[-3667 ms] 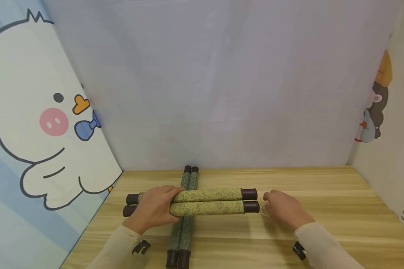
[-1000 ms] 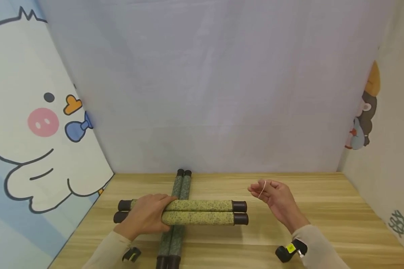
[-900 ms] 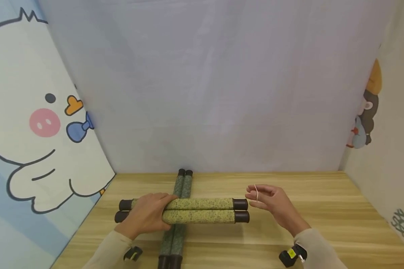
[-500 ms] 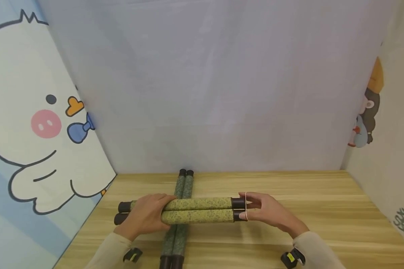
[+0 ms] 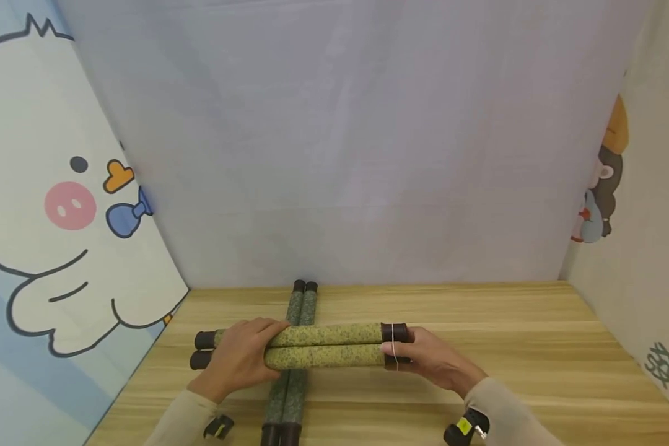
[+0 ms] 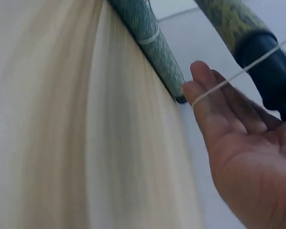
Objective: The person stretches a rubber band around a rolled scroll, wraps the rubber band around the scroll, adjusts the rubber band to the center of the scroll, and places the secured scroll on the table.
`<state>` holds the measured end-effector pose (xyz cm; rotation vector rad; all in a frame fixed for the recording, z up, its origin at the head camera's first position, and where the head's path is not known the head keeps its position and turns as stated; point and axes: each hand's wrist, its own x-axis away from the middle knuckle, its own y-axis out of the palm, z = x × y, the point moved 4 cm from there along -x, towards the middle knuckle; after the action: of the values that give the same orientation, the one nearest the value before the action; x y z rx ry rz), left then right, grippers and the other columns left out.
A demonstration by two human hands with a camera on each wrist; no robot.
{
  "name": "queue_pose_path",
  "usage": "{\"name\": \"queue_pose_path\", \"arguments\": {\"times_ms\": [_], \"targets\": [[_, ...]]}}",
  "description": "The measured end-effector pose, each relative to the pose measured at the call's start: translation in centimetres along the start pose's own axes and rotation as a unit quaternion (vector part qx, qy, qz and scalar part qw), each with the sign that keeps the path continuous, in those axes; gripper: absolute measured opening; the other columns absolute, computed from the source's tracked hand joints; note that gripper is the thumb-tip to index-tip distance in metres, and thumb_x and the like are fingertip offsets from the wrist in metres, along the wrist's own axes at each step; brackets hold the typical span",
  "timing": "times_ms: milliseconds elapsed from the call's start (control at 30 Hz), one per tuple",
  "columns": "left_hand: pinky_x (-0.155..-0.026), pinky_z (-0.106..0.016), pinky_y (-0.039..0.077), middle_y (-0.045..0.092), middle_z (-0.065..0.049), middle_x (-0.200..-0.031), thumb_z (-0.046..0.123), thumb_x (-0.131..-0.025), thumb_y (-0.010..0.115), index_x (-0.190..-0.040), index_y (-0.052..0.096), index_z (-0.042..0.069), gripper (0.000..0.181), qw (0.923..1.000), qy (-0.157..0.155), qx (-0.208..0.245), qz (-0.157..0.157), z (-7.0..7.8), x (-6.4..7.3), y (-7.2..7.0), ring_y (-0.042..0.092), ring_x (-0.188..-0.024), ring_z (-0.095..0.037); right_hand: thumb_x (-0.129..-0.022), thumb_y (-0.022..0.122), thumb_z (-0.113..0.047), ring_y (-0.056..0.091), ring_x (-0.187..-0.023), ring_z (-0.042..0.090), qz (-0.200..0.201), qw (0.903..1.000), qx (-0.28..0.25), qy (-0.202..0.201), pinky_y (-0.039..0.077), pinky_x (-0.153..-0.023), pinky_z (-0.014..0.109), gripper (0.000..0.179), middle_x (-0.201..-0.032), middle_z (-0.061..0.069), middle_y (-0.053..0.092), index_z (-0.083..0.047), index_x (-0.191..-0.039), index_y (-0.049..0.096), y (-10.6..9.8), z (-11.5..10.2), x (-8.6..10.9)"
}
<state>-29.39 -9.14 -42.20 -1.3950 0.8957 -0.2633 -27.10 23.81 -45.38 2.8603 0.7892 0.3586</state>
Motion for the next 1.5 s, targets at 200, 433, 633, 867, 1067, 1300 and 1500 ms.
{"name": "queue_pose_path", "arguments": {"times_ms": [200, 433, 633, 867, 1067, 1300, 1500], "targets": [[-0.081, -0.046, 0.056, 0.069, -0.001, -0.112, 0.046, -0.054, 0.099, -0.133, 0.066, 0.014, 0.091, 0.9995, -0.025, 0.002, 0.020, 0.0, -0.1, 0.2, 0.067, -0.096, -0.021, -0.106, 0.055, -0.026, 0.067, -0.114, 0.030, -0.002, 0.9931, -0.117, 0.010, 0.045, -0.107, 0.042, 0.034, -0.118, 0.018, 0.069, -0.002, -0.126, 0.042, 1.2, 1.6, -0.3], [-0.086, -0.051, 0.055, 0.070, -0.004, -0.113, 0.045, -0.056, 0.098, -0.134, 0.065, 0.014, 0.091, 0.9968, -0.077, 0.021, 0.005, -0.2, -0.3, 0.6, 0.069, -0.096, -0.025, -0.106, 0.051, -0.038, 0.065, -0.076, 0.012, 0.093, 0.9866, -0.133, -0.017, 0.054, -0.083, 0.030, 0.035, -0.083, 0.000, 0.069, -0.005, -0.117, 0.059, 2.5, 1.2, 0.1], [-0.086, -0.051, 0.055, 0.070, -0.004, -0.113, 0.046, -0.056, 0.098, -0.135, 0.064, 0.016, 0.092, 0.9957, -0.092, 0.012, -0.003, -0.2, -0.1, 0.9, 0.068, -0.097, -0.026, -0.108, 0.046, -0.032, 0.063, -0.086, 0.018, 0.136, 0.9896, 0.001, -0.047, 0.053, -0.087, 0.037, 0.039, -0.092, 0.003, 0.066, 0.002, -0.112, 0.064, 4.4, -0.1, 0.7], [-0.089, -0.049, 0.054, 0.069, -0.001, -0.114, 0.047, -0.056, 0.098, -0.136, 0.064, 0.018, 0.092, 0.9983, -0.058, -0.005, -0.004, 0.7, -0.3, 1.1, 0.067, -0.100, -0.023, -0.107, 0.052, -0.023, 0.071, -0.082, 0.026, 0.234, 0.9451, 0.216, -0.072, 0.058, -0.079, 0.037, 0.030, -0.095, 0.010, 0.067, 0.001, -0.121, 0.060, 5.3, -2.7, 0.7], [-0.085, -0.044, 0.054, 0.069, 0.003, -0.115, 0.049, -0.052, 0.099, -0.136, 0.064, 0.022, 0.095, 0.9986, -0.011, -0.046, 0.023, 1.1, -0.4, 0.6, 0.066, -0.100, -0.019, -0.108, 0.047, -0.024, 0.068, -0.060, 0.029, 0.210, 0.9438, 0.253, -0.035, 0.059, -0.060, 0.039, 0.031, -0.076, 0.013, 0.062, 0.004, -0.115, 0.059, 4.5, -4.8, -0.1], [-0.080, -0.039, 0.052, 0.067, 0.003, -0.118, 0.054, -0.052, 0.097, -0.136, 0.061, 0.021, 0.097, 0.9966, 0.037, -0.070, 0.023, 2.1, 0.0, 0.6, 0.064, -0.100, -0.018, -0.109, 0.041, -0.014, 0.064, -0.051, 0.026, 0.121, 0.9341, 0.335, -0.008, 0.059, -0.062, 0.038, 0.029, -0.063, 0.009, 0.055, 0.001, -0.103, 0.066, 5.5, -4.3, -1.4], [-0.084, -0.042, 0.052, 0.067, 0.003, -0.119, 0.049, -0.054, 0.099, -0.138, 0.061, 0.022, 0.097, 0.9989, 0.000, -0.042, 0.021, 1.7, -0.2, 1.0, 0.064, -0.103, -0.019, -0.107, 0.050, -0.015, 0.063, -0.052, 0.021, 0.126, 0.9134, 0.384, -0.052, 0.053, -0.052, 0.032, 0.026, -0.063, 0.005, 0.058, -0.004, -0.086, 0.062, 6.7, -3.8, -1.2]]}}
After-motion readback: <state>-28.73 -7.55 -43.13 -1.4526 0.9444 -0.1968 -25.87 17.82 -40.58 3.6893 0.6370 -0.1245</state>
